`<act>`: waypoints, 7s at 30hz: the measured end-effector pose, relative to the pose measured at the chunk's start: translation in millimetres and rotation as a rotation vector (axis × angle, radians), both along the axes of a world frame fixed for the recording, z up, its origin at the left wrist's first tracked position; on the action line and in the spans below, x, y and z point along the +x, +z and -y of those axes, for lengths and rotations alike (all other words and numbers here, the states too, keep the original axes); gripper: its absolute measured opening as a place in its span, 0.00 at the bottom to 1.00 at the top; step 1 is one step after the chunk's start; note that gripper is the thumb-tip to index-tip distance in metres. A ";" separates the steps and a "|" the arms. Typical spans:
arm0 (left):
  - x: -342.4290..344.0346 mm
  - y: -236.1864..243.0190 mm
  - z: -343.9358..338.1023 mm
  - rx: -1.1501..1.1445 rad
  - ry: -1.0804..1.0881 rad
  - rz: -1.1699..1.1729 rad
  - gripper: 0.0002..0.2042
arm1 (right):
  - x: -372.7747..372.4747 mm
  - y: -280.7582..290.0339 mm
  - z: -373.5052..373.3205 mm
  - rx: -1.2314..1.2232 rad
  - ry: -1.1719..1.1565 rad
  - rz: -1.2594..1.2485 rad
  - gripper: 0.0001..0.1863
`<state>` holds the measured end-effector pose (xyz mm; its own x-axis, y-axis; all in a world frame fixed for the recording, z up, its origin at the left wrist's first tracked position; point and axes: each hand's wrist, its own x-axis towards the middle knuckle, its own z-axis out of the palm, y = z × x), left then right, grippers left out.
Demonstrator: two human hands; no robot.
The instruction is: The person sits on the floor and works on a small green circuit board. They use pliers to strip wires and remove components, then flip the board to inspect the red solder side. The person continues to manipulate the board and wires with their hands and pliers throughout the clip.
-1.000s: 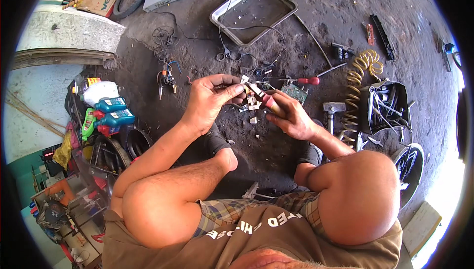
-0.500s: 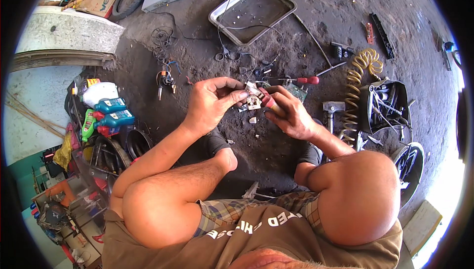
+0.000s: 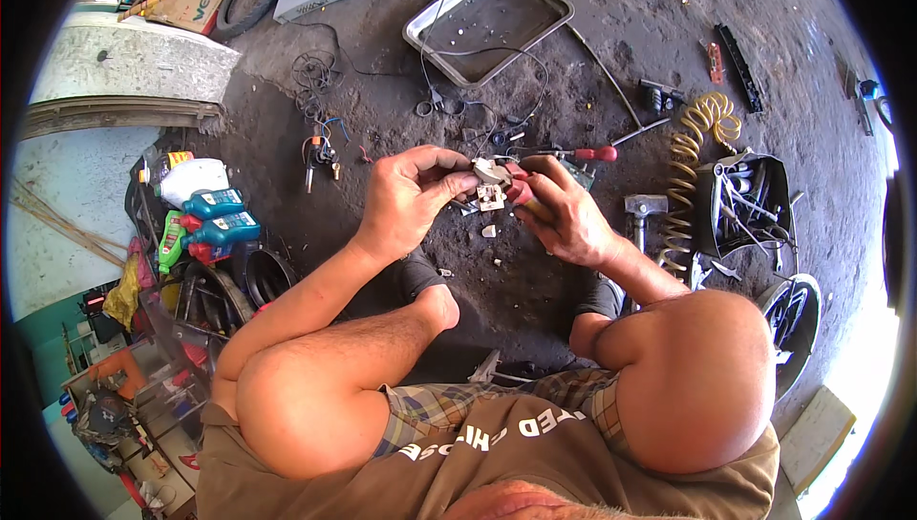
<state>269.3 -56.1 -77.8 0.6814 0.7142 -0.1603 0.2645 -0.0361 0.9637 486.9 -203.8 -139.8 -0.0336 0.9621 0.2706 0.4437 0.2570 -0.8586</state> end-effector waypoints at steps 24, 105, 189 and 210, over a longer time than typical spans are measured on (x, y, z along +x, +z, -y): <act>0.0 -4.5 3.6 0.039 -0.007 -0.029 0.06 | -12.3 -12.4 4.4 -0.086 -0.130 -0.096 0.23; 1.9 -32.9 -27.9 -0.272 -0.350 -0.133 0.12 | 30.6 -17.8 -47.3 -0.609 0.193 -0.904 0.46; 7.8 51.0 -4.5 -0.037 -0.224 -0.056 0.09 | 16.1 3.0 -15.0 -0.443 -0.038 -1.549 0.27; 1.6 32.7 -14.0 -0.176 -0.162 -0.006 0.08 | 19.8 7.6 -12.9 -0.412 0.015 -1.564 0.29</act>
